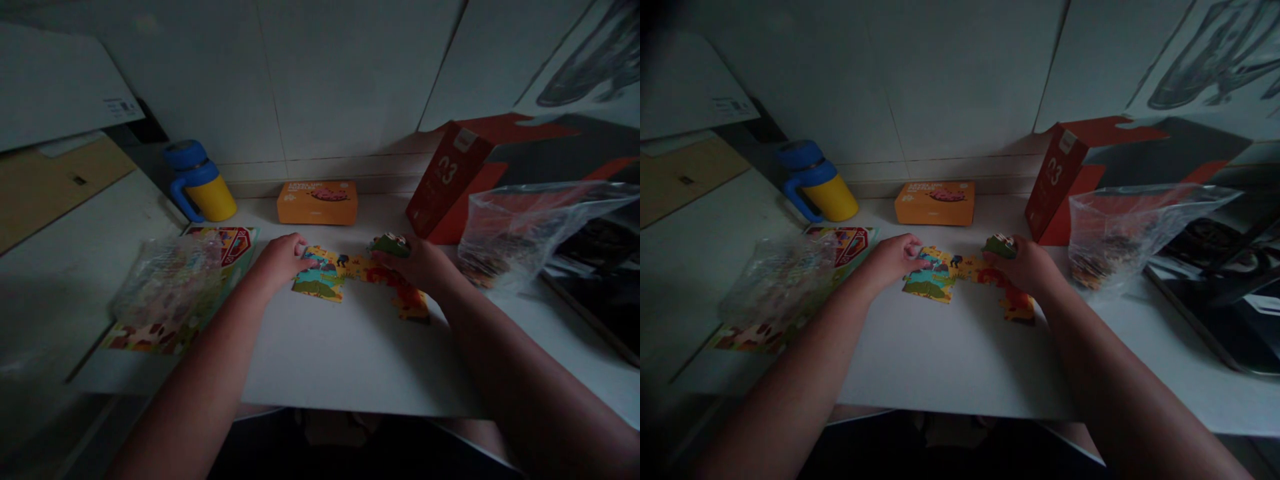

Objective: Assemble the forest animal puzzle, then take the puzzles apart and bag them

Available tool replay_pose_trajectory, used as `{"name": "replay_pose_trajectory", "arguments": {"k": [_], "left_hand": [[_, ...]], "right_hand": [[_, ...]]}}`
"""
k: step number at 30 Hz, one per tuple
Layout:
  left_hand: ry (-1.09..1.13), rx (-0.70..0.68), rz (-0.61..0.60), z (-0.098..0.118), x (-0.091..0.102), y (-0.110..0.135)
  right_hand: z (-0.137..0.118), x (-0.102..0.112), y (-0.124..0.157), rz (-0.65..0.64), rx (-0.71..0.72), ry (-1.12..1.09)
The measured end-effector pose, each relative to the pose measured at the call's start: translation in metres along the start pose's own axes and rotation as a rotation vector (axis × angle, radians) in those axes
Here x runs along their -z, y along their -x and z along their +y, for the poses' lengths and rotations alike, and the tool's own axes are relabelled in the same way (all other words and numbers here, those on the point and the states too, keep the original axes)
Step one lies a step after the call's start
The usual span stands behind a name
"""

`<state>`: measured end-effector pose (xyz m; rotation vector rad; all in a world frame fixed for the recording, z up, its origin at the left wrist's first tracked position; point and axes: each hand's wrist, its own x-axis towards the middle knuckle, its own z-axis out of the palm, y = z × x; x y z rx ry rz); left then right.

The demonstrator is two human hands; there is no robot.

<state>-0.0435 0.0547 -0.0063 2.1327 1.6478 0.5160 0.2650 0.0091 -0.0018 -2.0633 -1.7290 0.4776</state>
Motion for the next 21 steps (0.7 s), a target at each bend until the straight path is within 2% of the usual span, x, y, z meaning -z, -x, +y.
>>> {"name": "replay_pose_trajectory", "arguments": {"k": [3, 9, 15, 21], "left_hand": [[-0.059, -0.071, -0.047, -0.0017, 0.0010, 0.0003], [-0.049, -0.112, -0.091, -0.0060, 0.0010, -0.0019], [-0.036, -0.049, -0.144, -0.0039, 0.0014, -0.0056], [-0.110, -0.048, -0.085, -0.0009, 0.0055, 0.0008]], "right_hand": [[0.0015, -0.0013, -0.0007, 0.015, 0.013, -0.001], [0.0017, -0.0015, -0.0015, 0.005, 0.014, 0.029], [-0.0025, -0.0001, 0.0003, -0.006, -0.003, 0.063], [-0.0026, -0.0002, 0.0006, 0.003, 0.010, 0.090]]}}
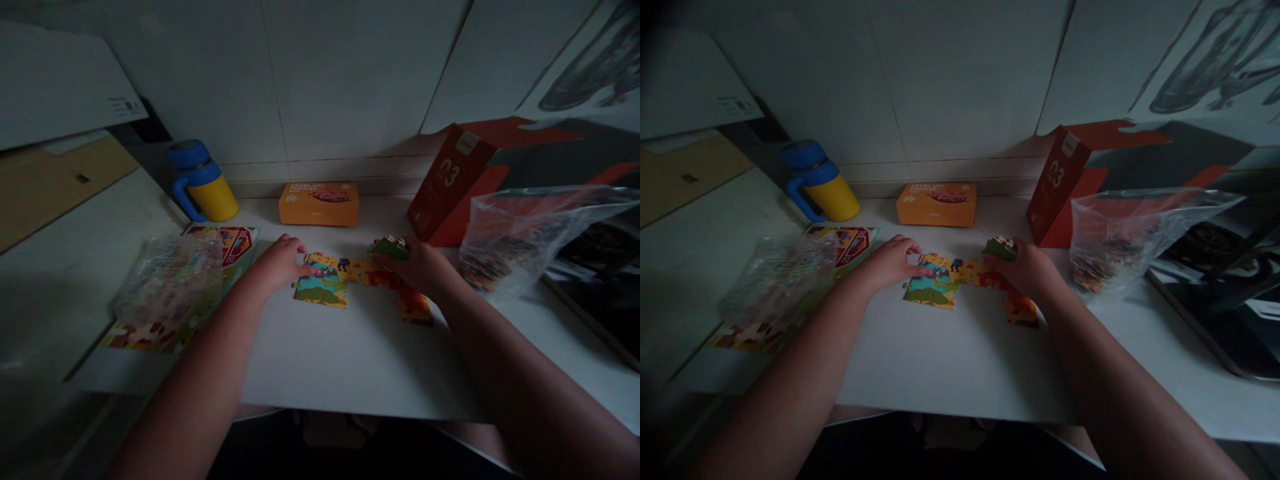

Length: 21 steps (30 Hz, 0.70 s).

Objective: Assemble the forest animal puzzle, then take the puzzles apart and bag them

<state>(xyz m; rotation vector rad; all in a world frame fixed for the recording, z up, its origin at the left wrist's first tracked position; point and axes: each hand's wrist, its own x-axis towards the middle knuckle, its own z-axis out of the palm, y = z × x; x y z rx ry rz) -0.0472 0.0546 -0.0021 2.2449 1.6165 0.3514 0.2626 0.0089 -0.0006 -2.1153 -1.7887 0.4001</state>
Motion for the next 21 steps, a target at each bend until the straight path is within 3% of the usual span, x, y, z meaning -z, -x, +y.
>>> {"name": "replay_pose_trajectory", "arguments": {"k": [4, 12, 17, 21], "left_hand": [[-0.011, -0.005, -0.011, -0.001, -0.001, 0.000], [0.179, 0.175, -0.032, -0.009, -0.013, -0.008], [0.544, 0.239, -0.013, -0.013, -0.022, -0.012], [0.881, 0.215, -0.106, -0.002, -0.021, -0.008]], "right_hand": [[0.000, -0.001, 0.000, -0.008, 0.000, -0.002], [0.000, -0.005, 0.000, -0.010, 0.020, -0.014], [-0.001, -0.004, 0.001, -0.011, 0.021, -0.020], [-0.002, -0.003, 0.002, -0.008, 0.011, -0.005]]}}
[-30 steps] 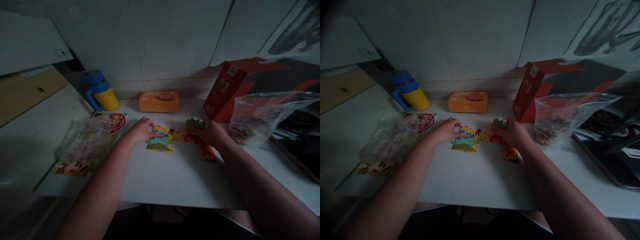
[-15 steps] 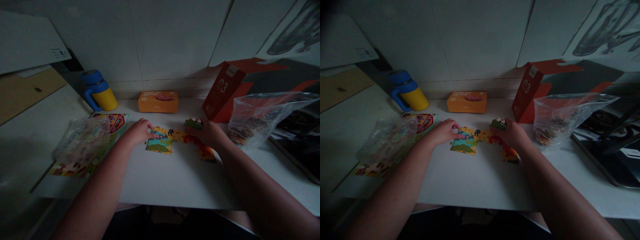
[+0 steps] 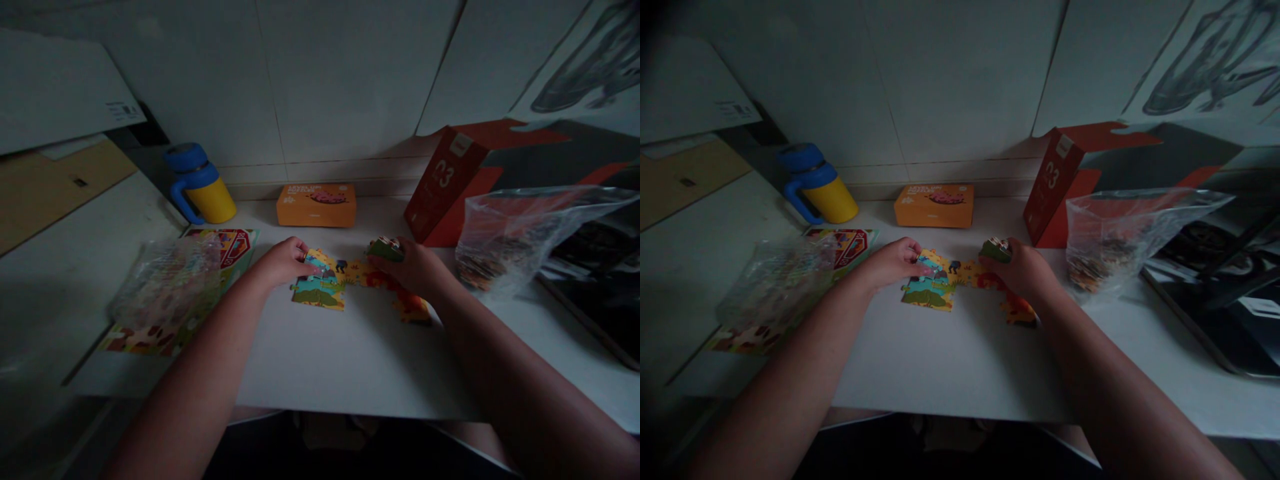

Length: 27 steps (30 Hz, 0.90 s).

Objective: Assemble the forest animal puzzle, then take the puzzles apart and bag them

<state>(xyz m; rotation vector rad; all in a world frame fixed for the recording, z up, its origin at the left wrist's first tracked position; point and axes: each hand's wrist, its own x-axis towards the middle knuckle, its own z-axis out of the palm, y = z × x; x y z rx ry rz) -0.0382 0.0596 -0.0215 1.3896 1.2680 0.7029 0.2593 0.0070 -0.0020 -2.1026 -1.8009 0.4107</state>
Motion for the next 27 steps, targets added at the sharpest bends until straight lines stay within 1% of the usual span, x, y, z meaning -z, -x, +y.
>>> {"name": "replay_pose_trajectory", "arguments": {"k": [2, 4, 9, 15, 20, 22, 23, 25, 27], "left_hand": [[0.085, 0.001, -0.044, 0.007, -0.002, 0.005], [0.123, 0.012, -0.038, 0.013, -0.003, 0.009], [0.108, 0.051, 0.067, 0.025, 0.001, 0.011], [0.123, 0.040, 0.142, 0.027, 0.005, 0.009], [0.157, 0.041, 0.236, 0.032, 0.008, 0.011], [0.221, 0.007, 0.255, 0.034, 0.007, 0.012], [0.268, -0.011, 0.257, 0.036, 0.004, 0.013], [0.384, -0.043, 0.243, 0.038, -0.005, 0.014], [0.501, -0.055, 0.213, 0.039, -0.018, 0.017]], "right_hand": [[0.000, 0.000, 0.000, 0.002, 0.005, 0.005], [-0.001, 0.000, 0.001, 0.002, 0.017, -0.003], [-0.001, 0.001, 0.001, 0.015, 0.036, 0.002], [-0.001, -0.001, 0.001, 0.013, 0.024, 0.019], [-0.002, 0.001, 0.003, 0.038, 0.041, -0.021], [-0.004, 0.002, 0.004, 0.051, 0.054, -0.089], [-0.005, 0.003, 0.005, 0.044, 0.072, -0.159], [-0.008, 0.003, 0.008, -0.008, 0.131, -0.382], [-0.012, 0.002, 0.012, -0.102, 0.190, -0.668]]}}
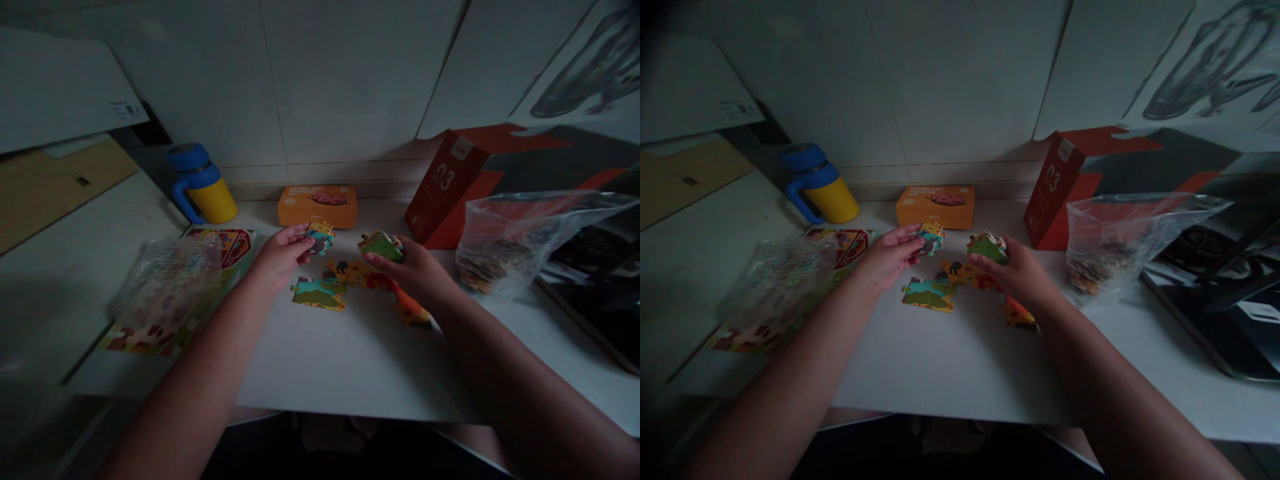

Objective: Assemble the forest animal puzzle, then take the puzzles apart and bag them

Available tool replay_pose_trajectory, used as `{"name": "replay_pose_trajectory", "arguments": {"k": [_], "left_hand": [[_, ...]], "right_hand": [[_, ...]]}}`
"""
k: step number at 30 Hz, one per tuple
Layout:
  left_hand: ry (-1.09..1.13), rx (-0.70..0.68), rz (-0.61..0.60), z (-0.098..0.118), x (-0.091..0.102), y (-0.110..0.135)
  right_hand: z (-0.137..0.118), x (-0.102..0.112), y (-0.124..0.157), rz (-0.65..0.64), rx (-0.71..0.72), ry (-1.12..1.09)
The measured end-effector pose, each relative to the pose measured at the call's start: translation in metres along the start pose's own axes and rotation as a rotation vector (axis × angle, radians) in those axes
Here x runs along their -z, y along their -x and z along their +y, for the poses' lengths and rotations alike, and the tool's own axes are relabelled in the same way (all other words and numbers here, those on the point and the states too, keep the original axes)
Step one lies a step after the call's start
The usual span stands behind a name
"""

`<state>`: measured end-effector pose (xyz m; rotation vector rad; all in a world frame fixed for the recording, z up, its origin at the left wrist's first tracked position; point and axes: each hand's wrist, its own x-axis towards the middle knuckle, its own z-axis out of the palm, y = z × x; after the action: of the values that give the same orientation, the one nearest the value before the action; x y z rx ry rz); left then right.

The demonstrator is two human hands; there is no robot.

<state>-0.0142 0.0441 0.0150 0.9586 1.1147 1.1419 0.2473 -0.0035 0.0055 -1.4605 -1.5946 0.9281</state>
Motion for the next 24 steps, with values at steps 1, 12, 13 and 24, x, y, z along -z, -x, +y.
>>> {"name": "replay_pose_trajectory", "arguments": {"k": [1, 12, 13, 24], "left_hand": [[0.048, 0.009, -0.017, -0.003, -0.006, 0.003], [0.078, -0.170, -0.167, -0.039, -0.048, 0.020], [0.075, -0.174, -0.177, -0.039, -0.049, 0.021], [0.167, -0.061, -0.211, -0.034, -0.050, 0.026]], "right_hand": [[-0.002, -0.003, 0.002, -0.041, 0.013, -0.138], [-0.002, -0.027, 0.003, -0.054, -0.107, -0.657], [-0.001, -0.028, 0.002, -0.053, -0.108, -0.682], [-0.003, -0.028, 0.001, -0.086, -0.178, -0.771]]}}
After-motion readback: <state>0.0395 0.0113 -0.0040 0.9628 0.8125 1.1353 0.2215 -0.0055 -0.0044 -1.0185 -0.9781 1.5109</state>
